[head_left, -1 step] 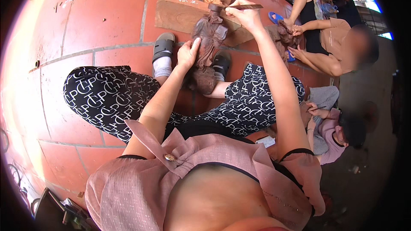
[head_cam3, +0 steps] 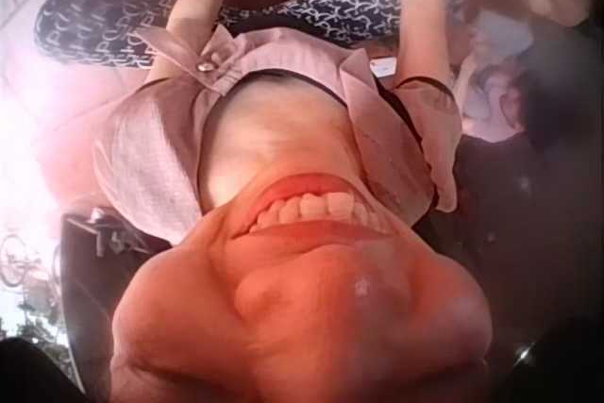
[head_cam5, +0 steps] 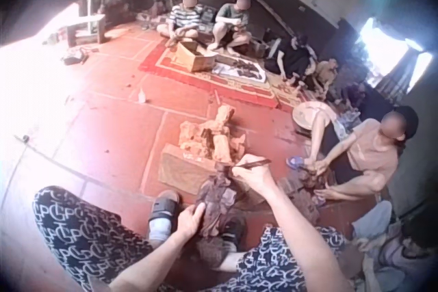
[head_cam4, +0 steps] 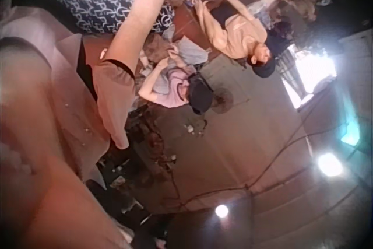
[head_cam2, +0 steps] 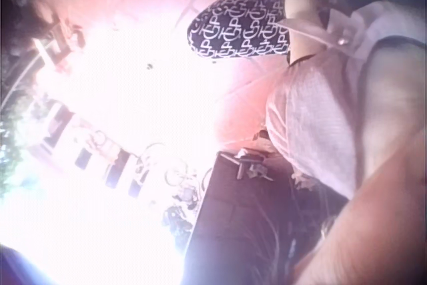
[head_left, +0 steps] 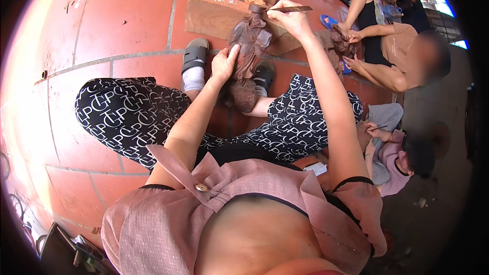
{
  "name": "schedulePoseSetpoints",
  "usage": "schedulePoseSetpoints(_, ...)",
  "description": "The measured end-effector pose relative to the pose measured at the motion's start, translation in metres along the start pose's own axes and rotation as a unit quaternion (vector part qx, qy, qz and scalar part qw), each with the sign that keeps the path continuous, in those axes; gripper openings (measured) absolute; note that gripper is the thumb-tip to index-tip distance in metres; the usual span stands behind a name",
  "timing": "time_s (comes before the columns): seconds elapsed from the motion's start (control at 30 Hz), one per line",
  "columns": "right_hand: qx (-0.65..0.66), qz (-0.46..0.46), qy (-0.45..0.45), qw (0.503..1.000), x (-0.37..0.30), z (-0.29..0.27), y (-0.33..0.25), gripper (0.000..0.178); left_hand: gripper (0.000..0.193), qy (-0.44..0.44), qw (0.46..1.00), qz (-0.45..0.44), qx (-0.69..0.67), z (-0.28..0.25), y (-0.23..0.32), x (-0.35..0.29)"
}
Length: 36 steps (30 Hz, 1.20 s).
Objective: The person sits on the floor and carves a piece of wood using a small knife. They hold the wood with one hand and carefully shape it with the other, occasionally rotating the piece to access different sides.
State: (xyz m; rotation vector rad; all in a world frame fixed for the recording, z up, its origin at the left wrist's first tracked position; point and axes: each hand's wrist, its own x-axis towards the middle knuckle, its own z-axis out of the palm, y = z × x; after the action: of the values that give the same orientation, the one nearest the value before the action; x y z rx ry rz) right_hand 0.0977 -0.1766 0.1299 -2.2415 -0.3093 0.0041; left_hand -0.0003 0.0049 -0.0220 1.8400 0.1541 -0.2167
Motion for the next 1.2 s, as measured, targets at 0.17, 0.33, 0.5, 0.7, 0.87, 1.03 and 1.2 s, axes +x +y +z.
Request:
schedulePoseSetpoints(0.17, -0.133, -0.210, 0.022, 0.968, 0.013, 0.014, 0.012, 0.016, 0.066, -0.010, 1.000, -0.010, -0.007, -0.002, 0.001, 0.001)
schedulePoseSetpoints(0.33, -0.178, -0.101, -0.062, 0.977, 0.026, 0.011, 0.008, 0.018, 0.066, 0.003, 1.000, -0.012, -0.007, -0.001, 0.002, 0.000)
schedulePoseSetpoints(0.5, -0.142, -0.092, -0.053, 0.984, 0.020, 0.018, 0.000, 0.022, 0.065, 0.003, 1.000, -0.010, -0.006, -0.001, -0.001, 0.001)
schedulePoseSetpoints(0.7, -0.220, -0.116, -0.005, 0.969, 0.028, 0.014, 0.037, 0.020, 0.065, -0.012, 1.000, -0.011, -0.012, -0.003, 0.006, -0.001)
schedulePoseSetpoints(0.87, -0.133, -0.105, -0.025, 0.985, 0.015, 0.020, 0.000, 0.019, 0.064, 0.008, 1.000, -0.012, -0.014, -0.001, -0.002, 0.002)
schedulePoseSetpoints(1.03, -0.085, -0.037, -0.021, 0.995, 0.017, 0.018, 0.013, 0.017, 0.064, -0.012, 0.999, -0.016, -0.029, -0.005, 0.007, -0.001)
schedulePoseSetpoints(1.2, -0.149, -0.118, -0.006, 0.982, 0.014, 0.020, 0.016, 0.017, 0.064, -0.003, 1.000, -0.017, -0.026, -0.003, 0.002, 0.000)
